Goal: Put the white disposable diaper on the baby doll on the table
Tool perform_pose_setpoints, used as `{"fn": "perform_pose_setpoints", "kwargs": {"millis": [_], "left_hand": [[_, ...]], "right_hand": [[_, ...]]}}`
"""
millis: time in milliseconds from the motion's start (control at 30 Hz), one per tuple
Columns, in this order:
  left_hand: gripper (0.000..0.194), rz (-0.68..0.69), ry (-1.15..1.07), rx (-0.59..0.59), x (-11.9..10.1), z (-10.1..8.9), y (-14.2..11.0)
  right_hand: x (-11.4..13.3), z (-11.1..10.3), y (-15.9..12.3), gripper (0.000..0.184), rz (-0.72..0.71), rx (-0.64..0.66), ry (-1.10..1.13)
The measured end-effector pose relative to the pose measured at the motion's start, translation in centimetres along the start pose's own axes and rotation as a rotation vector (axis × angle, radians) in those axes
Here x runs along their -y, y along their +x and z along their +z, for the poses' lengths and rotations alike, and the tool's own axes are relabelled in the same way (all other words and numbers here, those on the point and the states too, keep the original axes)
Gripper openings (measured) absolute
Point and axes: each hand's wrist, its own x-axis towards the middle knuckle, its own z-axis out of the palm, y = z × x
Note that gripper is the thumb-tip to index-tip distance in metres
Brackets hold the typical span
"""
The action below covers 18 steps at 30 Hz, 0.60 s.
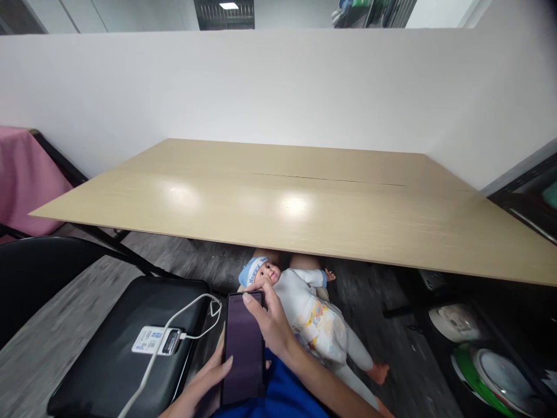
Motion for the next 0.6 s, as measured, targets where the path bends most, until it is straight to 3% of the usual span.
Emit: {"fn": "perform_pose_setpoints", "kwargs": {"millis": [167,300,433,600], "left_hand": [[0.113,0.006,0.129,0.134,0.0,-0.2,-1.1],[0.125,0.053,0.146,0.253,0.5,-0.3,-1.4],[0.135,0.068,0.251,0.192,0.6,-0.1,-2.1],[0.139,0.142,0.312,0.087,1.0,1.0,-2.3]], "right_hand": [[-0.1,0.2,0.2,0.032,0.0,-0.017,0.0],[-0.4,0.3,0.3,0.034,0.017,-0.022,-0.009],[-0.7,0.1,0.2,0.032,-0.004,-0.01,-0.009],[-1.1,-0.9,-0.7,0.035,-0.007,0.098,0.048]]}}
